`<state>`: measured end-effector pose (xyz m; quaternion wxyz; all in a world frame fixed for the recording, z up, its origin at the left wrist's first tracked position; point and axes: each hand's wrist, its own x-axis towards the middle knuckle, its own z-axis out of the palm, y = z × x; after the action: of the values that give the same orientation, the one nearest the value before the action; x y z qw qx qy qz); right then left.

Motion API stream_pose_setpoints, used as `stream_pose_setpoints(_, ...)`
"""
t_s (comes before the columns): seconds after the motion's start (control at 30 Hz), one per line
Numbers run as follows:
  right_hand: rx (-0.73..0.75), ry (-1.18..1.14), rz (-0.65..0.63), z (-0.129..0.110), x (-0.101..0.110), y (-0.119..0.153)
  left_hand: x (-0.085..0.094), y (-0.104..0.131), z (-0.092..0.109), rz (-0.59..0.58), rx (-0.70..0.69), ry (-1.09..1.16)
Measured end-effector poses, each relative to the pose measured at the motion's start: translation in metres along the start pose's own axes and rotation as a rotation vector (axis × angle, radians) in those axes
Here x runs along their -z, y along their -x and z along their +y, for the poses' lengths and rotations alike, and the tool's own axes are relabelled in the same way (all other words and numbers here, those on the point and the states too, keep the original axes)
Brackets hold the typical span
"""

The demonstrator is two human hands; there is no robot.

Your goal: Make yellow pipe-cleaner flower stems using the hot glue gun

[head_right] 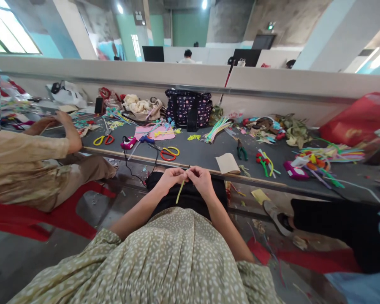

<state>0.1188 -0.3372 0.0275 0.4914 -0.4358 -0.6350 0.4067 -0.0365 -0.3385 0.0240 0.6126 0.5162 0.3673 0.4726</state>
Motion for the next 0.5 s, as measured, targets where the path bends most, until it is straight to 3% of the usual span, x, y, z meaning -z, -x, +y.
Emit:
stream_pose_setpoints(0.2,-0.012,0.025,-0.102,0.001,-0.023,-0.024,0.03,-0.004,-0.006,0.107,-0.044,0.003)
stream_pose_setpoints(0.5,-0.043,-0.021,-0.247,0.001,-0.078,-0.071,0.086,-0.007,-0.001,0.283,-0.063,0.052)
